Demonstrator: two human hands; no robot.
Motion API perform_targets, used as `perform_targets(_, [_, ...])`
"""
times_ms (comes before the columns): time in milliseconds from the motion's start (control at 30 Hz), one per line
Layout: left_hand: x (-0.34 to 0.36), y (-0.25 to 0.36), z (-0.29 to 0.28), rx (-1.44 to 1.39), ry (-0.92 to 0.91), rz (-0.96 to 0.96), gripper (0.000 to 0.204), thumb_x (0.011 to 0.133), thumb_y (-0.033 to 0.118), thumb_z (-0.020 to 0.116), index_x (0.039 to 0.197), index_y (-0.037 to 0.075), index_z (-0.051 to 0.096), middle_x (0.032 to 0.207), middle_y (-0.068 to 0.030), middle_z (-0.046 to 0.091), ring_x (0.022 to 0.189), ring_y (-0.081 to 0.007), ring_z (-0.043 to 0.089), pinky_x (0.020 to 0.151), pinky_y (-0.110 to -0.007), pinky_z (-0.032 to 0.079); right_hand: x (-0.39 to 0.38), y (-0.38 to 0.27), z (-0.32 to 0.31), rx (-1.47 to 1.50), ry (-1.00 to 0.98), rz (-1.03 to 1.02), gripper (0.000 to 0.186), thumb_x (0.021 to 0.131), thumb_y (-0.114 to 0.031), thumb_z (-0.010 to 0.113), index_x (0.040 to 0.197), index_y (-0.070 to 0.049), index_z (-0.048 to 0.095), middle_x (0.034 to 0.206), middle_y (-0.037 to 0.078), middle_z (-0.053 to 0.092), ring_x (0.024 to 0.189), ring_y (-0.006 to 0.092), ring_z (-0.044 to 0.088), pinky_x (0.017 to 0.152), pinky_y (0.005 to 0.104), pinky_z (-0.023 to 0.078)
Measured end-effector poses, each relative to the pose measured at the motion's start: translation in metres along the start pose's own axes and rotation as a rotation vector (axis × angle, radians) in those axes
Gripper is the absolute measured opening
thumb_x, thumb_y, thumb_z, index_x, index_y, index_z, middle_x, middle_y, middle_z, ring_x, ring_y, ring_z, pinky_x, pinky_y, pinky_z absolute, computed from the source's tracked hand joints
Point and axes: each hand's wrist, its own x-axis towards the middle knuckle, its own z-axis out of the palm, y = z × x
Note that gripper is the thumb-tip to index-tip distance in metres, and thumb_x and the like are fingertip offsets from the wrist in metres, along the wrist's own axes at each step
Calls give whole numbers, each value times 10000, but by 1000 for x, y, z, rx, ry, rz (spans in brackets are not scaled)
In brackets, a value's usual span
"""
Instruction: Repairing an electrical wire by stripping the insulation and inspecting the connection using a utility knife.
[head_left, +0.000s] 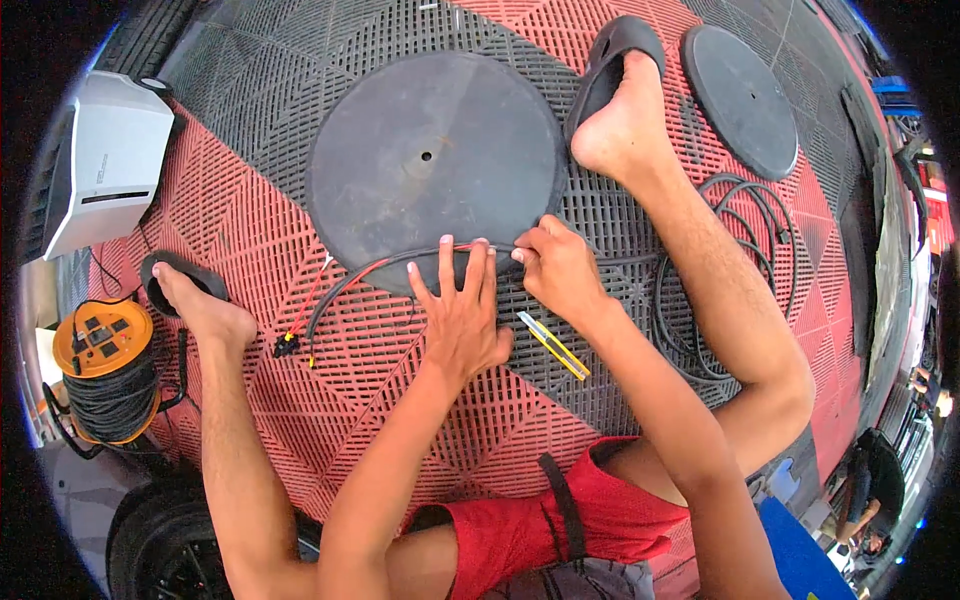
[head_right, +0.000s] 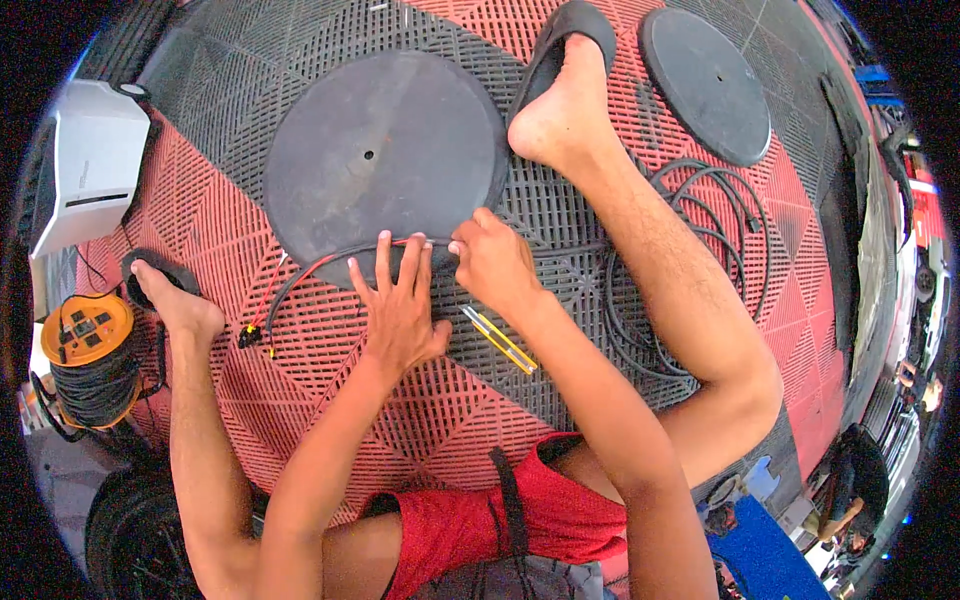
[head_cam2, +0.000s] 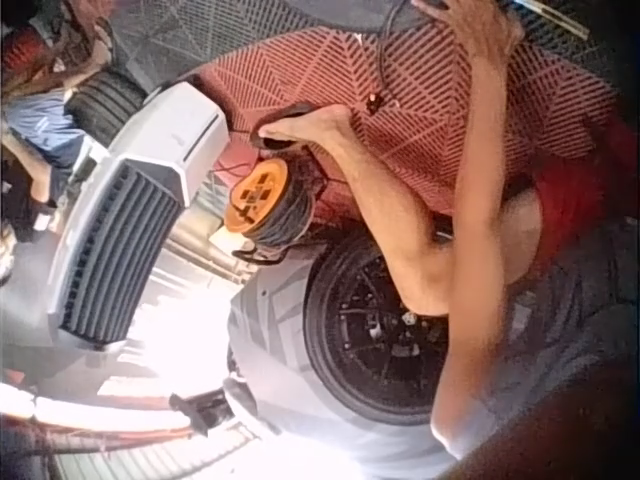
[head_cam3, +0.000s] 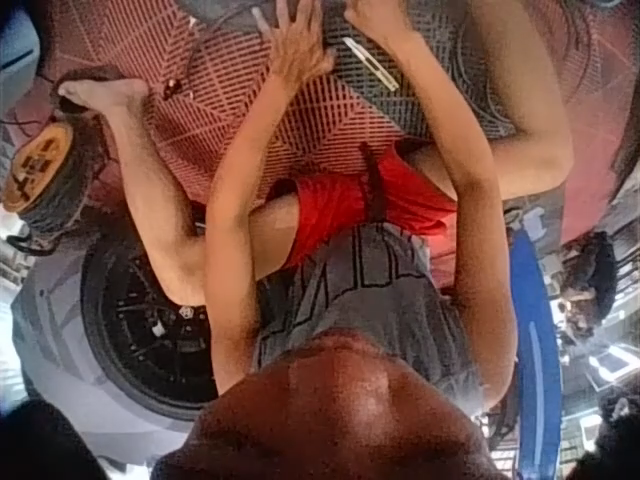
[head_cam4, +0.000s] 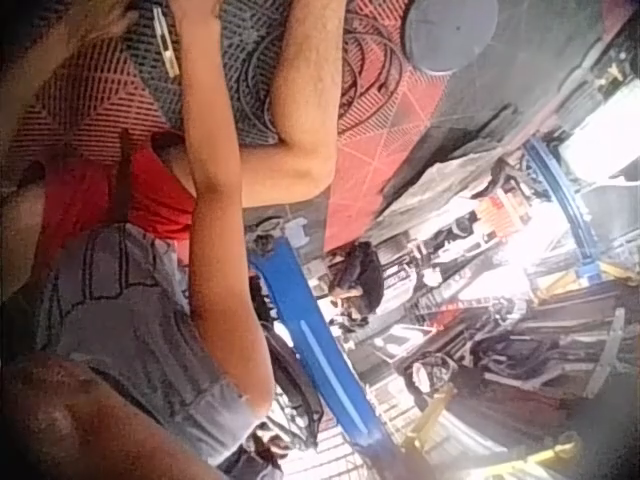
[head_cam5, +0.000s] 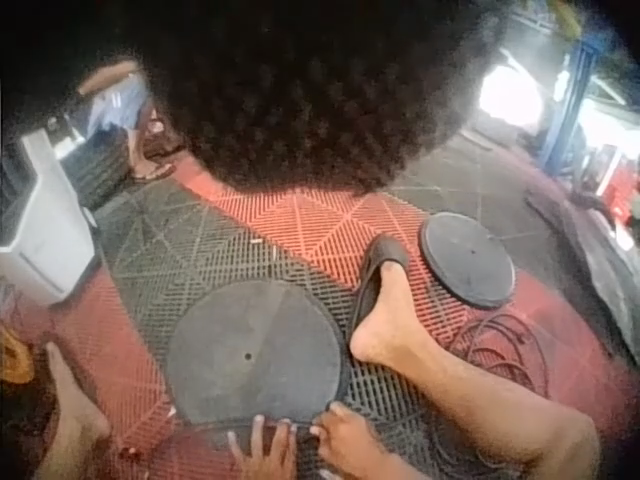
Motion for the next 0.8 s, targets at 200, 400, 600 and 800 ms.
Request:
perform_targets(200, [1, -14, -2, -31, -40, 72, 1045, 622, 379, 748, 1530, -8, 405, 1642, -132, 301, 1547, -458, 181, 1115, -811, 126, 8, 13, -3, 9, -29, -146, 25, 858, -61, 717, 860, -58, 692, 915, 121, 585, 861, 341, 630, 747, 473, 516])
perform_targets(400, [1, -19, -9, -39, -79, 87, 1078, 608, 355, 769, 1543, -7, 371, 1657, -147, 277, 1551, -472, 158, 1088, -840, 141, -8, -5, -17, -130, 104, -255, 140, 849, -143, 756, 936, -69, 674, 925, 104, 579, 899, 291, 589, 808, 451, 448])
perform_targets(600, [3, -19, 0, -87, -74, 98, 1038, 595, 379, 786, 1496, 1, 434, 1638, -165, 310, 1535, -500, 179, 1056, -869, 171, -75, -19, -30, -181, -482, 193, 292, 878, -251, 791, 976, -24, 636, 1014, 172, 628, 928, 402, 672, 775, 512, 532])
perform_targets(800, [3, -25, 0, -168, -110, 80, 1110, 567, 336, 822, 1533, 23, 376, 1641, -167, 282, 1534, -509, 150, 1028, -890, 161, -93, 6, -23, -3, -389, 319, 269, 841, -132, 831, 947, 2, 624, 909, 179, 664, 787, 311, 685, 691, 421, 548])
